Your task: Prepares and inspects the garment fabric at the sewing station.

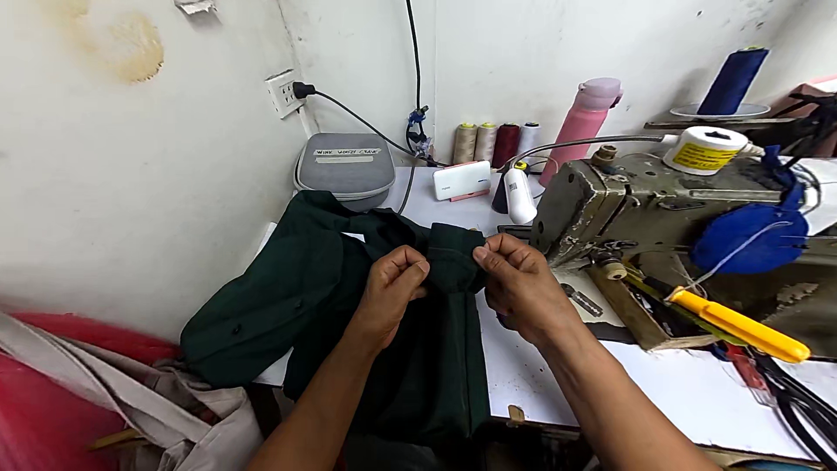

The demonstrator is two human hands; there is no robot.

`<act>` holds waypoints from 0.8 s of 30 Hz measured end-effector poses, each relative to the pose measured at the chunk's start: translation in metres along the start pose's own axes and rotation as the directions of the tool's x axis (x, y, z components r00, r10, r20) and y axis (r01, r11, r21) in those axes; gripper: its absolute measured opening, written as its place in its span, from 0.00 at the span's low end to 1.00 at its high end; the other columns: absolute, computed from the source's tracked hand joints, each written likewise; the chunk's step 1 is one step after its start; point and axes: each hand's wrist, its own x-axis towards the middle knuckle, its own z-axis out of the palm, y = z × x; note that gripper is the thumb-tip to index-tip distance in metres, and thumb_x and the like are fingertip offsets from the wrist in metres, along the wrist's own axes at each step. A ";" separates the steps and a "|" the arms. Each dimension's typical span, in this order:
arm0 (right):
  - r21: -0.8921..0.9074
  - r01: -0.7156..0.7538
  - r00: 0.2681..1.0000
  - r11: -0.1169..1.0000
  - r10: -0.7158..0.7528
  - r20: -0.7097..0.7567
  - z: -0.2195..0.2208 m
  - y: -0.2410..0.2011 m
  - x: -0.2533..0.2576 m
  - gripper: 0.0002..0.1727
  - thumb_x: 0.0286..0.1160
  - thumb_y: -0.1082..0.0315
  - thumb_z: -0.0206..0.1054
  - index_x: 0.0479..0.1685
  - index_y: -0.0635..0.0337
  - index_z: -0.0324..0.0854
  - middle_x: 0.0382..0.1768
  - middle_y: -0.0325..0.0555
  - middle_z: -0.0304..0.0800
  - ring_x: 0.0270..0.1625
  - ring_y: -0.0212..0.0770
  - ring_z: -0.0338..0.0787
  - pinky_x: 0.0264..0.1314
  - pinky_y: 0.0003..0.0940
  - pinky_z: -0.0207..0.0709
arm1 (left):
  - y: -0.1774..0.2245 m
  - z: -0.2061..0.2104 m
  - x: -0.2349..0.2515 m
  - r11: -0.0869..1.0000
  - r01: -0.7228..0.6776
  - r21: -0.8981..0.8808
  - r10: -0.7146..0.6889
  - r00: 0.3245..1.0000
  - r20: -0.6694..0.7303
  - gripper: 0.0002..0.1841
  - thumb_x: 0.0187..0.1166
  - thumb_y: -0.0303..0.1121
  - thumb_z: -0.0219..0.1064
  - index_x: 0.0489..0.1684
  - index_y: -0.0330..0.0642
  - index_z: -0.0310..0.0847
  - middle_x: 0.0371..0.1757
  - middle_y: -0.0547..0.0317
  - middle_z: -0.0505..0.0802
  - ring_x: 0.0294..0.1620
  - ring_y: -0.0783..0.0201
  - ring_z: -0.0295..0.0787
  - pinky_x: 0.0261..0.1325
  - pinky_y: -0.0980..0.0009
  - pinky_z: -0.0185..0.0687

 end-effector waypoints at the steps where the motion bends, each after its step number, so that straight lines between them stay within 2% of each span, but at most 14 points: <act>1: 0.012 0.008 1.000 1.000 -0.008 -0.004 0.000 -0.001 0.001 0.09 0.89 0.68 0.57 0.37 0.56 0.74 0.12 0.37 0.65 0.09 0.26 0.60 0.12 0.19 0.57 | 0.001 0.000 -0.001 0.999 -0.029 0.029 0.029 1.000 0.006 0.08 0.83 0.28 0.57 0.33 0.43 0.80 0.35 0.58 0.86 0.37 0.65 0.88 0.48 0.62 0.90; 4: 0.036 0.046 0.999 0.998 -0.047 0.025 -0.002 -0.005 0.001 0.07 0.89 0.69 0.56 0.39 0.56 0.73 0.13 0.38 0.67 0.10 0.26 0.61 0.12 0.18 0.58 | 0.002 0.000 -0.003 0.974 -0.136 0.179 0.137 0.991 0.003 0.07 0.82 0.30 0.58 0.35 0.44 0.80 0.34 0.59 0.85 0.34 0.66 0.84 0.44 0.67 0.87; 6: 0.026 0.068 0.997 0.997 -0.069 0.047 -0.002 -0.008 0.000 0.05 0.87 0.72 0.58 0.41 0.57 0.76 0.16 0.40 0.73 0.11 0.25 0.64 0.13 0.17 0.60 | 0.006 0.002 -0.004 0.937 -0.211 0.279 0.224 0.975 -0.016 0.04 0.77 0.30 0.63 0.43 0.46 0.81 0.42 0.60 0.88 0.39 0.67 0.86 0.41 0.71 0.86; 8: 0.021 0.070 0.995 0.997 -0.071 0.073 -0.002 -0.011 -0.002 0.04 0.86 0.73 0.59 0.42 0.57 0.77 0.17 0.41 0.76 0.11 0.25 0.64 0.13 0.17 0.59 | 0.015 0.004 -0.002 0.858 -0.325 0.399 0.341 0.940 0.033 0.14 0.74 0.31 0.64 0.58 0.47 0.77 0.57 0.60 0.87 0.56 0.66 0.87 0.51 0.70 0.88; 10: 0.031 0.077 0.990 0.997 -0.080 0.114 -0.001 -0.012 -0.003 0.05 0.85 0.73 0.59 0.42 0.56 0.78 0.18 0.41 0.76 0.11 0.25 0.64 0.13 0.16 0.58 | 0.028 0.002 0.006 0.743 -0.450 0.495 0.414 0.890 0.189 0.23 0.79 0.37 0.62 0.73 0.43 0.72 0.73 0.57 0.81 0.74 0.61 0.78 0.71 0.61 0.80; 12: 0.043 0.089 0.985 0.995 -0.094 0.143 0.000 -0.014 -0.005 0.05 0.85 0.73 0.60 0.42 0.55 0.79 0.18 0.42 0.77 0.12 0.25 0.65 0.13 0.16 0.58 | 0.040 0.001 0.016 0.658 -0.519 0.546 0.376 0.854 0.359 0.27 0.86 0.46 0.58 0.80 0.41 0.71 0.78 0.56 0.80 0.82 0.59 0.72 0.83 0.55 0.70; 13: 0.043 0.095 0.984 0.995 -0.100 0.147 0.001 -0.015 -0.007 0.05 0.85 0.72 0.60 0.42 0.55 0.80 0.19 0.42 0.78 0.12 0.24 0.65 0.13 0.16 0.58 | 0.042 0.002 0.020 0.638 -0.530 0.559 0.350 0.846 0.402 0.25 0.87 0.48 0.59 0.75 0.42 0.76 0.69 0.60 0.85 0.73 0.65 0.79 0.76 0.60 0.77; 14: 0.033 0.104 0.984 0.994 -0.107 0.142 0.002 -0.015 -0.008 0.04 0.85 0.72 0.61 0.43 0.55 0.81 0.19 0.42 0.79 0.12 0.24 0.65 0.13 0.16 0.58 | 0.041 0.004 0.024 0.637 -0.527 0.563 0.346 0.848 0.402 0.18 0.85 0.46 0.63 0.62 0.44 0.83 0.54 0.65 0.90 0.56 0.71 0.86 0.60 0.67 0.83; 15: 0.008 0.117 0.985 0.993 -0.117 0.126 0.002 -0.015 -0.009 0.04 0.85 0.70 0.62 0.45 0.54 0.81 0.19 0.41 0.80 0.12 0.24 0.65 0.13 0.16 0.58 | 0.040 0.006 0.027 0.638 -0.528 0.561 0.358 0.848 0.391 0.11 0.83 0.41 0.67 0.49 0.45 0.86 0.40 0.67 0.91 0.40 0.74 0.86 0.44 0.72 0.82; 16: -0.036 0.129 0.987 0.991 -0.125 0.104 0.002 -0.014 -0.011 0.03 0.84 0.68 0.63 0.47 0.53 0.82 0.20 0.41 0.80 0.12 0.26 0.65 0.13 0.17 0.57 | 0.041 0.007 0.028 0.647 -0.519 0.559 0.355 0.854 0.381 0.06 0.82 0.37 0.69 0.40 0.45 0.86 0.32 0.68 0.90 0.31 0.75 0.85 0.33 0.76 0.82; 17: -0.103 0.137 0.988 0.985 -0.129 0.085 0.002 -0.013 -0.013 0.04 0.81 0.66 0.67 0.48 0.51 0.82 0.21 0.39 0.80 0.13 0.27 0.67 0.14 0.19 0.59 | 0.042 0.008 0.029 0.663 -0.509 0.549 0.351 0.859 0.372 0.05 0.81 0.34 0.70 0.37 0.45 0.85 0.29 0.67 0.89 0.27 0.75 0.84 0.29 0.77 0.81; 20: -0.298 0.112 0.993 0.948 -0.099 0.058 0.001 -0.008 -0.020 0.14 0.64 0.66 0.78 0.49 0.50 0.85 0.30 0.39 0.90 0.21 0.33 0.83 0.20 0.24 0.76 | 0.049 0.012 0.028 0.670 -0.494 0.554 0.368 0.869 0.330 0.03 0.79 0.31 0.71 0.38 0.44 0.86 0.31 0.66 0.89 0.27 0.74 0.84 0.28 0.78 0.81; 22: -0.278 0.090 0.996 0.956 -0.079 0.049 0.001 -0.005 -0.024 0.05 0.64 0.71 0.75 0.37 0.52 0.87 0.25 0.40 0.89 0.17 0.30 0.77 0.16 0.22 0.67 | 0.055 0.015 0.028 0.604 -0.521 0.603 0.426 0.850 0.309 0.04 0.78 0.33 0.70 0.34 0.45 0.86 0.31 0.67 0.87 0.30 0.75 0.82 0.31 0.78 0.78; 24: -0.193 0.059 0.997 0.979 -0.050 0.051 0.000 -0.005 -0.025 0.03 0.67 0.74 0.72 0.31 0.55 0.89 0.20 0.40 0.85 0.13 0.27 0.70 0.14 0.20 0.61 | 0.059 0.015 0.030 0.575 -0.577 0.581 0.470 0.813 0.343 0.04 0.78 0.31 0.66 0.33 0.44 0.83 0.39 0.64 0.85 0.44 0.70 0.82 0.44 0.74 0.80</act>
